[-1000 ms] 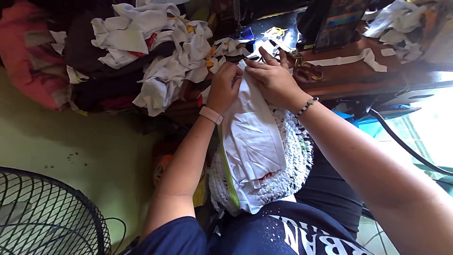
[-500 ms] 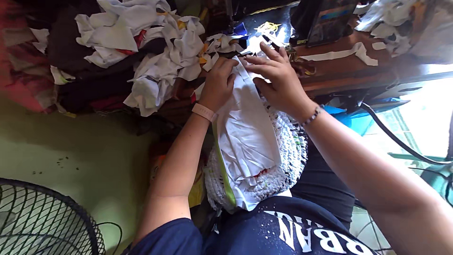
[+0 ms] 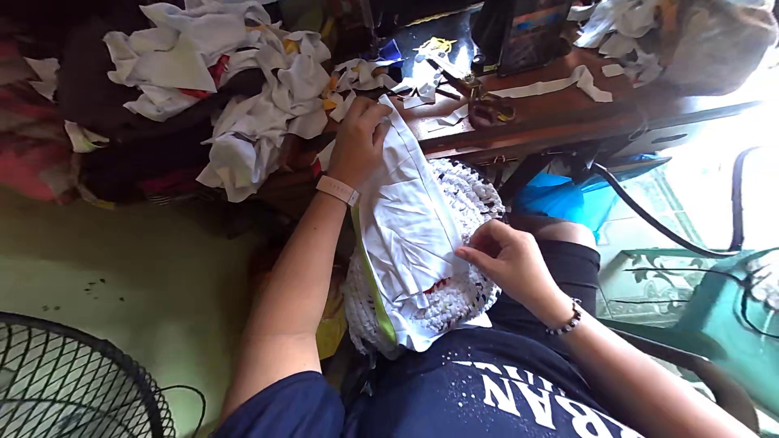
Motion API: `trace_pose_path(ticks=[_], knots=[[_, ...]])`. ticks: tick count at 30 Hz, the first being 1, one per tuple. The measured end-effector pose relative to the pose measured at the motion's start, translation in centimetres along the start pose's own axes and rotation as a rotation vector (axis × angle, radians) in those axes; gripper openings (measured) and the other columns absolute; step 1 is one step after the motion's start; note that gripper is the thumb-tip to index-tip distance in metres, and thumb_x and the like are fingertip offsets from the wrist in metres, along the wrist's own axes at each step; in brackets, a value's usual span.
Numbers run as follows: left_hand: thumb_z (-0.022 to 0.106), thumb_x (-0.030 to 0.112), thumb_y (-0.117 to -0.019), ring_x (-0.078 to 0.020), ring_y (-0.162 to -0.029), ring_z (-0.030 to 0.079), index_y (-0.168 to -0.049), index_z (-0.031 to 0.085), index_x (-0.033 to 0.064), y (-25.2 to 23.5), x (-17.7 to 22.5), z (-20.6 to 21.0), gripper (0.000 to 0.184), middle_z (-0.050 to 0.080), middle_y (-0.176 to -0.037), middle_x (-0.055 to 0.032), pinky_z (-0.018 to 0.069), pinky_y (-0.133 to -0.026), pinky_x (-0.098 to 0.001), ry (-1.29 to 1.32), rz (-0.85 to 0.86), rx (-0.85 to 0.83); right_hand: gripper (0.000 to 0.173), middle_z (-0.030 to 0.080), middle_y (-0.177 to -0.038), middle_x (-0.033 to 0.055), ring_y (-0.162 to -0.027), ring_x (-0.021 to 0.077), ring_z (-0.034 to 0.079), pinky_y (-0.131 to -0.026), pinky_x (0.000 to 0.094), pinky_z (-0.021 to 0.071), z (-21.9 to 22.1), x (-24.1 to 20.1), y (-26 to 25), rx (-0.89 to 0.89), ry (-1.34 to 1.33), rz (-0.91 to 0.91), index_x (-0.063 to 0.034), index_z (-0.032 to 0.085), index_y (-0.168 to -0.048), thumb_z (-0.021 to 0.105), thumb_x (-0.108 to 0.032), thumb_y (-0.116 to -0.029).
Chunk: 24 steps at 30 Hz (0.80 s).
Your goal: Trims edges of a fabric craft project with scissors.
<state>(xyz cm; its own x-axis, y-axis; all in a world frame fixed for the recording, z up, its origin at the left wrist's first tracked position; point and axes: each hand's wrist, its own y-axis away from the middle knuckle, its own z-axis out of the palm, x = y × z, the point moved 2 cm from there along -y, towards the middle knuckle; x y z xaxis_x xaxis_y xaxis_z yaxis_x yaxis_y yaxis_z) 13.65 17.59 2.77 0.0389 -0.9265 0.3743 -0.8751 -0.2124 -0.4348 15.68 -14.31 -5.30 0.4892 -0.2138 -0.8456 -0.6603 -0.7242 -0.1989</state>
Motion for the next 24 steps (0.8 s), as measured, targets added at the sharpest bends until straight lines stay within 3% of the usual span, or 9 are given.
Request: trace_pose_path(ticks=[5, 8, 14, 17, 24], knots=[[0.053, 0.007, -0.1011, -0.0319, -0.114, 0.063, -0.125, 0.068, 0.0003, 0.1, 0.0, -0.1, 0.03, 0.062, -0.127, -0.0229, 0.0515, -0.101, -0.041, 0.004, 0.005, 0.004, 0.041, 0.065, -0.071, -0.004, -0.062, 0.0047, 0.059, -0.059, 0.0276, 0.0519, 0.7, 0.0, 0.6, -0.026, 0.001, 0.061, -0.0113, 0.069, -0.09, 0.075, -0.052, -0.0876], [0.055, 0.007, -0.0992, -0.0348, -0.121, 0.059, -0.123, 0.07, 0.0009, 0.1, 0.0, 0.0, 0.028, 0.061, -0.128, -0.0233, 0.0471, -0.106, -0.0432, 0.007, 0.021, 0.044, 0.04, 0.065, -0.071, -0.0049, -0.062, 0.004, 0.06, -0.06, 0.0266, 0.052, 0.8, -0.2, 0.6, -0.037, -0.012, 0.091, -0.0123, 0.069, -0.09, 0.075, -0.051, -0.0872], [0.063, 0.008, -0.0947, -0.0395, -0.118, 0.057, -0.117, 0.074, 0.0086, 0.2, 0.4, 0.0, 0.025, 0.064, -0.12, -0.0199, 0.0432, -0.101, -0.0569, -0.096, 0.017, 0.126, 0.034, 0.066, -0.071, -0.0067, -0.061, 0.0013, 0.06, -0.058, 0.0226, 0.0512, 0.9, -0.2, 0.6, -0.055, -0.065, 0.117, -0.0136, 0.069, -0.088, 0.077, -0.046, -0.0874], [0.061, 0.006, -0.0953, -0.04, -0.116, 0.059, -0.116, 0.074, 0.008, 0.1, 0.9, 0.0, 0.025, 0.066, -0.118, -0.0195, 0.0433, -0.098, -0.0575, -0.137, 0.035, 0.118, 0.031, 0.065, -0.071, -0.0067, -0.061, 0.0, 0.059, -0.059, 0.0203, 0.0503, 0.8, -0.3, 0.6, -0.067, -0.09, 0.133, -0.0133, 0.069, -0.087, 0.077, -0.043, -0.0877], [0.056, -0.001, -0.0973, -0.0393, -0.11, 0.064, -0.115, 0.073, 0.0004, -0.1, 1.5, -0.1, 0.025, 0.067, -0.114, -0.0239, 0.0508, -0.1, -0.0478, -0.132, 0.069, 0.081, 0.025, 0.066, -0.073, -0.0058, -0.063, -0.0006, 0.06, -0.059, 0.0177, 0.0504, 0.7, -0.4, 0.8, -0.057, -0.152, 0.11, -0.0118, 0.069, -0.088, 0.077, -0.036, -0.0894]])
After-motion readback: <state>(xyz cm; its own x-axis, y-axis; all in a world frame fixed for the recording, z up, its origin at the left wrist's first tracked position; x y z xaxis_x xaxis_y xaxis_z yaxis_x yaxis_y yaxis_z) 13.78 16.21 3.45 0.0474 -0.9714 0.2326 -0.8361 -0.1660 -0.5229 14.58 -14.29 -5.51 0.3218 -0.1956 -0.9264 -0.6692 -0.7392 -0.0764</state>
